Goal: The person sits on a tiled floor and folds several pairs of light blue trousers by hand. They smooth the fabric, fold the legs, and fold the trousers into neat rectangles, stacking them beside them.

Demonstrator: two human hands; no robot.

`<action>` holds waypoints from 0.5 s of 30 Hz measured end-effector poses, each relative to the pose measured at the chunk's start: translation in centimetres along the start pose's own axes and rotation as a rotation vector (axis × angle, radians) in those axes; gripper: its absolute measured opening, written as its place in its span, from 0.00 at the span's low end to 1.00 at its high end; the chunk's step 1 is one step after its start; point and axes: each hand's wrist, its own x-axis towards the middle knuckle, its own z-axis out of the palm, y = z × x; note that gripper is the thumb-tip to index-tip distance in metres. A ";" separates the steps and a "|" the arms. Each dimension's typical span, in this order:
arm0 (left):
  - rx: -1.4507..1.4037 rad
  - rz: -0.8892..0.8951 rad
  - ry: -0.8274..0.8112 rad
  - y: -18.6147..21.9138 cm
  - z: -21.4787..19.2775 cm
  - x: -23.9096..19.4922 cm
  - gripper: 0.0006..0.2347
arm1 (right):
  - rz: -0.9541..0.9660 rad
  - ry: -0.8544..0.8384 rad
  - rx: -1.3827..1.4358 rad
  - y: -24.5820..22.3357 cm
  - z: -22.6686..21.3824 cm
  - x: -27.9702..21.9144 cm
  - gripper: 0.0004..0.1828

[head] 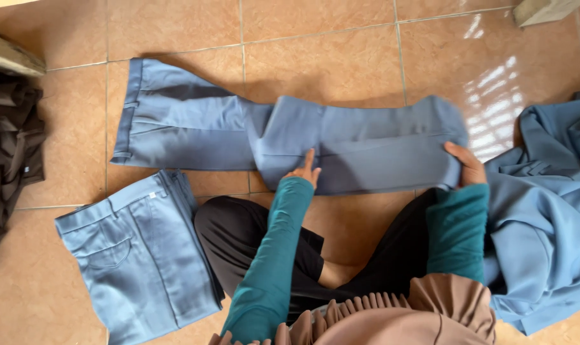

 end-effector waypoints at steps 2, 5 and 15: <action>-0.033 0.112 0.119 3.5 2.7 1.8 0.29 | -0.067 0.082 0.137 -5.3 3.6 -7.3 0.22; -0.001 0.148 0.060 9.5 4.9 3.3 0.31 | -0.103 0.107 0.155 -7.7 1.9 -9.8 0.26; -0.029 0.346 -0.112 20.9 7.1 0.5 0.31 | -0.241 -0.014 0.268 -12.7 3.9 -11.3 0.31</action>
